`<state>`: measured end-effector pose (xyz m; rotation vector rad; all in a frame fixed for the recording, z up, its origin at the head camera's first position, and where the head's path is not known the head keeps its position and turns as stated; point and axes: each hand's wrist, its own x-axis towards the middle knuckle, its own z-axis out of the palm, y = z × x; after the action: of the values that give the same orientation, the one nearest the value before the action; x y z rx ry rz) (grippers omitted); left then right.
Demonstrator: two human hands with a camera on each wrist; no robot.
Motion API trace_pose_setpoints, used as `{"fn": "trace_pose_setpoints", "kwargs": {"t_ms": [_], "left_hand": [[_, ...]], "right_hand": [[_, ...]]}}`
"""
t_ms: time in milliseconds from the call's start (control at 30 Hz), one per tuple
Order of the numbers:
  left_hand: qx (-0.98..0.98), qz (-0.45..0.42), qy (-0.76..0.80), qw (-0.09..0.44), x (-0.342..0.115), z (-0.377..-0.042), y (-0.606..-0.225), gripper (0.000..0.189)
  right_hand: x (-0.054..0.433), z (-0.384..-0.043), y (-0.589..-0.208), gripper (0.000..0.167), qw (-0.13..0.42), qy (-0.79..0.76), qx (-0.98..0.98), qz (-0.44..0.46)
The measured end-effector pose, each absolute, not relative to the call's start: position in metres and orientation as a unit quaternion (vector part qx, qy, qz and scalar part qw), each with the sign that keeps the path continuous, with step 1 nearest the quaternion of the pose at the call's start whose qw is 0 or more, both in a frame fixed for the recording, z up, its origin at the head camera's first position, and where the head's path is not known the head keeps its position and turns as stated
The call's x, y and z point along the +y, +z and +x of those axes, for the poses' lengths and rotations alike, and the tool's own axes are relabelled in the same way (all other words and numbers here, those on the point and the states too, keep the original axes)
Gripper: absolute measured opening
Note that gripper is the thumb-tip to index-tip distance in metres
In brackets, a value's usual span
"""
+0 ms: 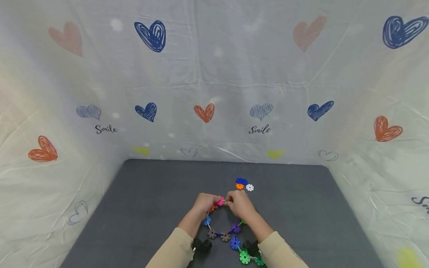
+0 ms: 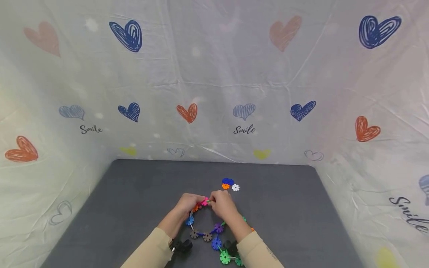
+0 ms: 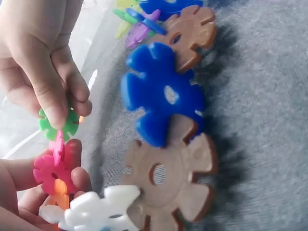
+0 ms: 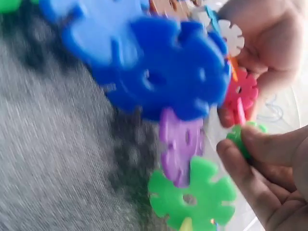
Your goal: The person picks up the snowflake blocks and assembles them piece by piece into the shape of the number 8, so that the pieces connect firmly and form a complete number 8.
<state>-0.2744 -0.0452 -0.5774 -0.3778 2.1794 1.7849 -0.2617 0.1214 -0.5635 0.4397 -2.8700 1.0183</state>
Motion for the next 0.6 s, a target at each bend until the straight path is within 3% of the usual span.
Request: {"fn": "trace_pose_setpoints", "kwargs": {"t_ms": [233,600], "left_hand": [[0.740,-0.139,0.639,0.161,-0.044,-0.280,-0.576,0.027],[0.815,-0.057,0.566,0.113,-0.051,-0.278,-0.582,0.019]], "right_hand": [[0.134,-0.268,-0.559,0.004,-0.009,0.407,-0.909,0.095],[0.175,-0.290,-0.554,0.023,-0.003,0.370,-0.928,-0.051]]}}
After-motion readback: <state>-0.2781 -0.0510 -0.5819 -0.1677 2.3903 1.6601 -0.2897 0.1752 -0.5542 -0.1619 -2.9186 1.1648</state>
